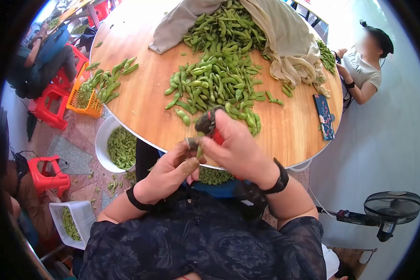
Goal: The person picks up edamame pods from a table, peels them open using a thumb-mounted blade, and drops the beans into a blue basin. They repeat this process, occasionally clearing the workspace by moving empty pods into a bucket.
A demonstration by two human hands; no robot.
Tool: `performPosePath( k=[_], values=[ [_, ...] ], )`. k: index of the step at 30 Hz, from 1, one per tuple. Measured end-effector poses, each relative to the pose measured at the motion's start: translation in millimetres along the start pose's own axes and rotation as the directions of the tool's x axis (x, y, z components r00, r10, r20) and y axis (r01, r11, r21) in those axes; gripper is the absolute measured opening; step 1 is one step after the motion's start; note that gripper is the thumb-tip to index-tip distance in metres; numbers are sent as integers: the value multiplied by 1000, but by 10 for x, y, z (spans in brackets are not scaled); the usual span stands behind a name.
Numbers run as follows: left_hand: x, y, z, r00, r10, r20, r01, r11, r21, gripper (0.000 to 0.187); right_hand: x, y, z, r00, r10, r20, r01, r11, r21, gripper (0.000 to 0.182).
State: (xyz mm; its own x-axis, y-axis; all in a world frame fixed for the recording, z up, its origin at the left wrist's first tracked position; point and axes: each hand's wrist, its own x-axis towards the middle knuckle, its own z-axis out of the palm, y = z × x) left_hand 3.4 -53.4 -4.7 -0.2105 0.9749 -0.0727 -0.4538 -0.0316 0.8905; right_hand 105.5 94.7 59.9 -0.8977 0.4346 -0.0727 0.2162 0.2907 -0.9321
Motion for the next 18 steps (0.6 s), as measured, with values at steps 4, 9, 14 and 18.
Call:
performPosePath(
  k=[4, 9, 14, 18],
  values=[
    [87, -178, 20, 998, 32, 52, -31, 999, -15, 21, -155, 142, 68, 985, -139, -98, 122, 979, -162, 18],
    [76, -136, 114, 997, -31, 64, 18, 982, 190, 25, -288, -3, -189, 908, 345, 238, -362, 931, 34, 15],
    [68, -173, 135, 995, 81, 64, -103, 840, 533, 23, -384, 252, -188, 973, 95, 212, -99, 995, 8, 15],
    [35, -155, 232, 954, 279, 108, -253, 562, 788, 21, -433, 375, -162, 982, -34, 184, 70, 978, -195, 13]
  ],
)
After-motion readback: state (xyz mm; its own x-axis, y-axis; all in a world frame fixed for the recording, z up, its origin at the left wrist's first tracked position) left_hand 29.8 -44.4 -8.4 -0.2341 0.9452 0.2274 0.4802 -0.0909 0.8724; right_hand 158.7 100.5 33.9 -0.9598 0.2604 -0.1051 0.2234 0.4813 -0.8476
